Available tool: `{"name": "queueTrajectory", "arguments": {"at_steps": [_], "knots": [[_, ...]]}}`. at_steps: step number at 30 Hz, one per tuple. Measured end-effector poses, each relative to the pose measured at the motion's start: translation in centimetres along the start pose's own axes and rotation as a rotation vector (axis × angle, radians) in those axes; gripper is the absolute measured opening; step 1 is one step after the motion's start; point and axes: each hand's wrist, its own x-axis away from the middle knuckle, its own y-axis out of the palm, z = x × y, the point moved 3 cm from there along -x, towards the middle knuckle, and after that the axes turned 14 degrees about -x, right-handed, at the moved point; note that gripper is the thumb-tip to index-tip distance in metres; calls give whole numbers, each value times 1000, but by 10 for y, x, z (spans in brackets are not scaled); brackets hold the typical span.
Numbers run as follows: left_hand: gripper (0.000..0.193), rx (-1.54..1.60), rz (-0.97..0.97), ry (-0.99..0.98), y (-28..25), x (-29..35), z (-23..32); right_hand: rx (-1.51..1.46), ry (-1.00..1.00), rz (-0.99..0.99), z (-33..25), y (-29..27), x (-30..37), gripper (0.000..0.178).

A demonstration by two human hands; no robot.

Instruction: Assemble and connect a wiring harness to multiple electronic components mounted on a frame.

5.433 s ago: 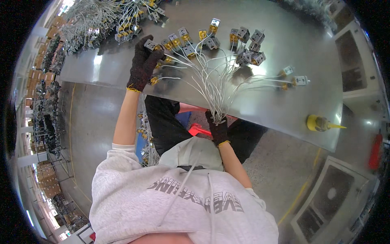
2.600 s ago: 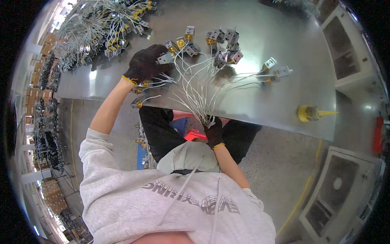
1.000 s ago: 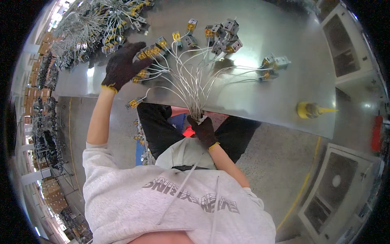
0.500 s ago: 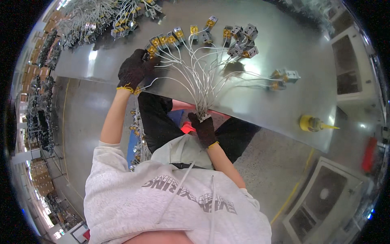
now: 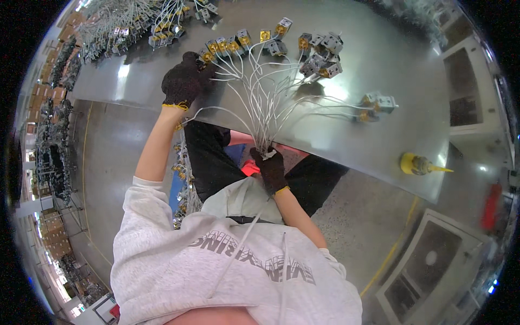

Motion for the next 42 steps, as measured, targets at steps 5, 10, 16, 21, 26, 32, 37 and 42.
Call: {"name": "queueTrajectory", "arguments": {"at_steps": [5, 10, 16, 21, 26, 32, 37, 42], "knots": [[69, -3, -64, 52, 5, -6, -3, -154, -6, 20, 29, -1, -10, 30], [74, 428, -4, 125, 12, -3, -26, -228, -61, -24, 21, 1, -6, 29], [46, 1025, 303, -205, 33, 52, -72, -195, 89, -14, 2, 5, 2, 22], [34, 1347, 556, -424, 75, 105, -84, 178, -424, -74, -19, 8, 7, 21], [43, 486, 456, -747, 144, 186, -81, 257, -543, -47, -11, 11, 2, 17], [52, 1125, 62, -278, 187, 215, -42, -374, 84, -82, 21, 6, -3, 20], [42, 1111, 84, -614, 96, 203, -16, -258, -48, -32, -6, 3, 0, 23], [47, 842, 678, -541, 51, 165, -50, -110, -8, -57, -11, 4, -4, 25]]}}
